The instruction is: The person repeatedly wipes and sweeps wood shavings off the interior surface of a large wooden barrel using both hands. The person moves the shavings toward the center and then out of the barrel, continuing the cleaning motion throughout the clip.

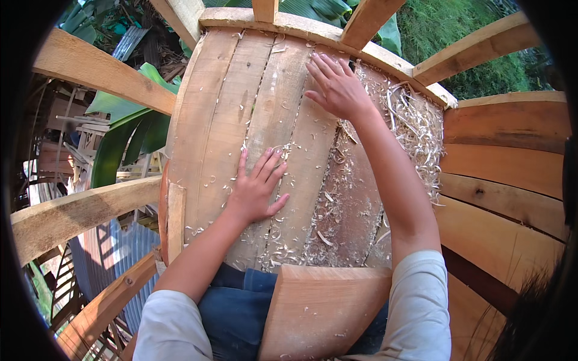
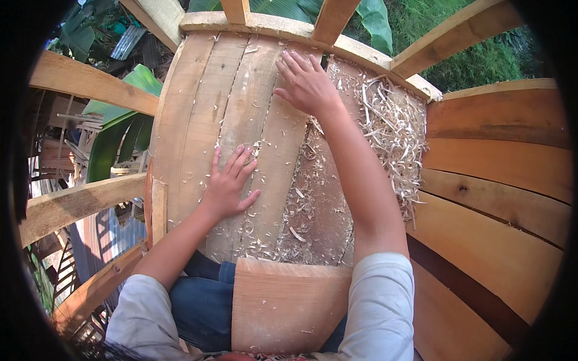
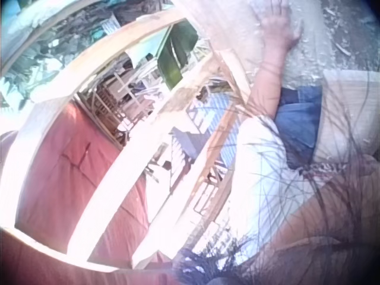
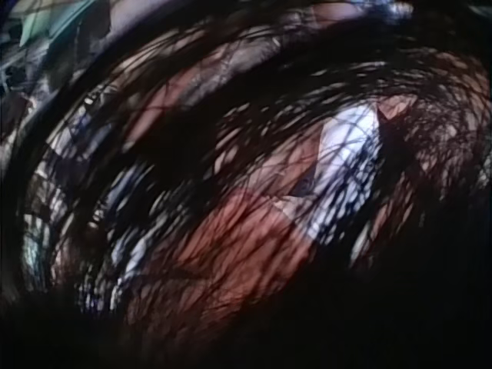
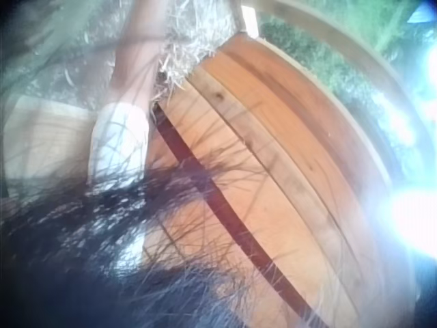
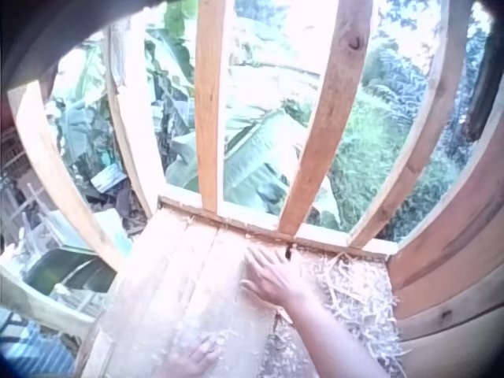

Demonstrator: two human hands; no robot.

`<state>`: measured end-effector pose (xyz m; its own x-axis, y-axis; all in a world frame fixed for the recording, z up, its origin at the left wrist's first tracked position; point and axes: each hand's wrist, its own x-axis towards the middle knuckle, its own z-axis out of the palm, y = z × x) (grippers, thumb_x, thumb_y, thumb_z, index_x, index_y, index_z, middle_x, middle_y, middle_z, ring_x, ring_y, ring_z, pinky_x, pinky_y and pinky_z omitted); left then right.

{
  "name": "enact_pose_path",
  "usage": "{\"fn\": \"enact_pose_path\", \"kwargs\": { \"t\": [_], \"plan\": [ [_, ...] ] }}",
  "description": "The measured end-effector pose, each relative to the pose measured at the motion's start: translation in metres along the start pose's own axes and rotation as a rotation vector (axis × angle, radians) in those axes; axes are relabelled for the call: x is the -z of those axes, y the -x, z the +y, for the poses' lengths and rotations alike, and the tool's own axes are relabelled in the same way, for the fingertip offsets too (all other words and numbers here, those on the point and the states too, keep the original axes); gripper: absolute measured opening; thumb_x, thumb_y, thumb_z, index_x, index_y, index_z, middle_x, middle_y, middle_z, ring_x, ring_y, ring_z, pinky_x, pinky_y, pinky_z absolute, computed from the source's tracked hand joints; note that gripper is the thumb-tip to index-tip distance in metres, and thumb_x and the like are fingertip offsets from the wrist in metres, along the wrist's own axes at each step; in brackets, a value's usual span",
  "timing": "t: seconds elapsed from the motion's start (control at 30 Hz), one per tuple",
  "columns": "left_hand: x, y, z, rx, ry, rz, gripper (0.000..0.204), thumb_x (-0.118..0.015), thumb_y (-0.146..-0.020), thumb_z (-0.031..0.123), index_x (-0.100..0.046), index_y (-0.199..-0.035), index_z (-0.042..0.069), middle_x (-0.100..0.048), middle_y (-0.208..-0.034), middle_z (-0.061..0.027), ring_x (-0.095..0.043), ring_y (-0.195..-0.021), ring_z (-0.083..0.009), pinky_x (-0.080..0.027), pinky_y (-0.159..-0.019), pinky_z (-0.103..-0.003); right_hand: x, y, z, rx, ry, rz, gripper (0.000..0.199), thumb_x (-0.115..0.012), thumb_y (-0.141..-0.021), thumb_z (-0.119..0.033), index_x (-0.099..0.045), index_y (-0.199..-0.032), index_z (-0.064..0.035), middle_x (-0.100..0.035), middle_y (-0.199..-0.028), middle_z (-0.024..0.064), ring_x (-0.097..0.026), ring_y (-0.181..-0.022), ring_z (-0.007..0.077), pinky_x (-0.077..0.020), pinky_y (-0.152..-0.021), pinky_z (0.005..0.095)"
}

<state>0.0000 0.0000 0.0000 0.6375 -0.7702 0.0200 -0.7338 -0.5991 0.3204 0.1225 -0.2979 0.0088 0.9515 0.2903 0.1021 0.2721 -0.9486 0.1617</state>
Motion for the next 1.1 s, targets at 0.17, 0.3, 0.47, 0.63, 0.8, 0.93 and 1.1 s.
{"fn": "enact_pose_path", "kwargs": {
  "t": [0.17, 0.3, 0.47, 0.63, 0.8, 0.93, 1.1],
  "plan": [
    [0.018, 0.003, -0.009, 0.000, -0.037, -0.031, 0.066, -0.065, -0.086, 0.044, -0.047, -0.140, 0.010, -0.036, -0.156, -0.0132, -0.027, -0.149, -0.0264, -0.006, -0.120, -0.064, 0.000, -0.003, 0.003, -0.231, -0.088, -0.169, 0.078, -0.036, -0.100, -0.064, -0.035, -0.153, -0.0062, -0.032, -0.160, 0.0110, -0.031, -0.148, 0.0264, -0.0224, -0.122, 0.0469],
    [0.005, 0.001, 0.003, 0.016, 0.021, 0.004, 0.067, -0.064, -0.086, 0.045, -0.047, -0.140, 0.010, -0.036, -0.156, -0.0135, -0.027, -0.149, -0.0266, -0.006, -0.120, -0.064, 0.010, 0.026, 0.025, -0.239, -0.035, -0.126, 0.074, -0.041, -0.099, -0.060, -0.040, -0.149, -0.0055, -0.042, -0.155, 0.0126, -0.034, -0.147, 0.0227, -0.0218, -0.122, 0.0450],
    [0.004, 0.000, 0.004, 0.009, 0.018, 0.001, 0.066, -0.064, -0.086, 0.045, -0.047, -0.140, 0.010, -0.036, -0.156, -0.0139, -0.028, -0.149, -0.0266, -0.006, -0.120, -0.063, 0.026, 0.019, 0.036, -0.426, -0.174, -0.076, 0.063, -0.047, -0.100, -0.048, -0.047, -0.144, -0.0031, -0.053, -0.144, 0.0165, -0.048, -0.137, 0.0260, -0.0334, -0.115, 0.0498],
    [0.007, 0.000, 0.002, -0.005, 0.009, 0.006, 0.066, -0.064, -0.086, 0.045, -0.047, -0.140, 0.010, -0.037, -0.155, -0.0140, -0.028, -0.149, -0.0268, -0.006, -0.120, -0.064, -0.003, 0.016, 0.033, -0.399, -0.284, 0.099, 0.063, -0.050, -0.099, -0.044, -0.043, -0.145, -0.0008, -0.059, -0.136, 0.0206, -0.056, -0.126, 0.0353, -0.0345, -0.114, 0.0491],
    [0.006, 0.001, 0.002, 0.014, -0.015, 0.020, 0.065, -0.062, -0.086, 0.048, -0.050, -0.138, 0.012, -0.040, -0.154, -0.0106, -0.030, -0.148, -0.0237, -0.008, -0.120, -0.065, 0.021, 0.021, 0.036, -0.524, -0.553, 0.107, 0.064, -0.054, -0.099, -0.036, -0.034, -0.148, -0.0002, -0.060, -0.132, 0.0250, -0.057, -0.124, 0.0378, -0.0371, -0.112, 0.0489],
    [0.006, 0.000, 0.001, 0.010, 0.003, 0.021, 0.064, -0.063, -0.086, 0.048, -0.050, -0.138, 0.012, -0.040, -0.153, -0.0107, -0.030, -0.148, -0.0239, -0.009, -0.120, -0.065, 0.010, 0.051, 0.034, -0.221, -0.539, 0.053, 0.067, -0.054, -0.099, -0.032, -0.025, -0.153, -0.0065, -0.063, -0.125, 0.0252, -0.059, -0.118, 0.0411, -0.0371, -0.111, 0.0495],
    [0.006, 0.002, 0.001, 0.019, -0.007, 0.020, 0.063, -0.062, -0.087, 0.048, -0.050, -0.138, 0.012, -0.039, -0.154, -0.0106, -0.030, -0.148, -0.0239, -0.008, -0.120, -0.065, 0.032, 0.060, 0.029, -0.516, -0.870, 0.106, 0.069, -0.053, -0.091, -0.001, -0.025, -0.153, -0.0087, -0.062, -0.131, 0.0208, -0.054, -0.127, 0.0402, -0.0376, -0.110, 0.0487]
  ]
}}
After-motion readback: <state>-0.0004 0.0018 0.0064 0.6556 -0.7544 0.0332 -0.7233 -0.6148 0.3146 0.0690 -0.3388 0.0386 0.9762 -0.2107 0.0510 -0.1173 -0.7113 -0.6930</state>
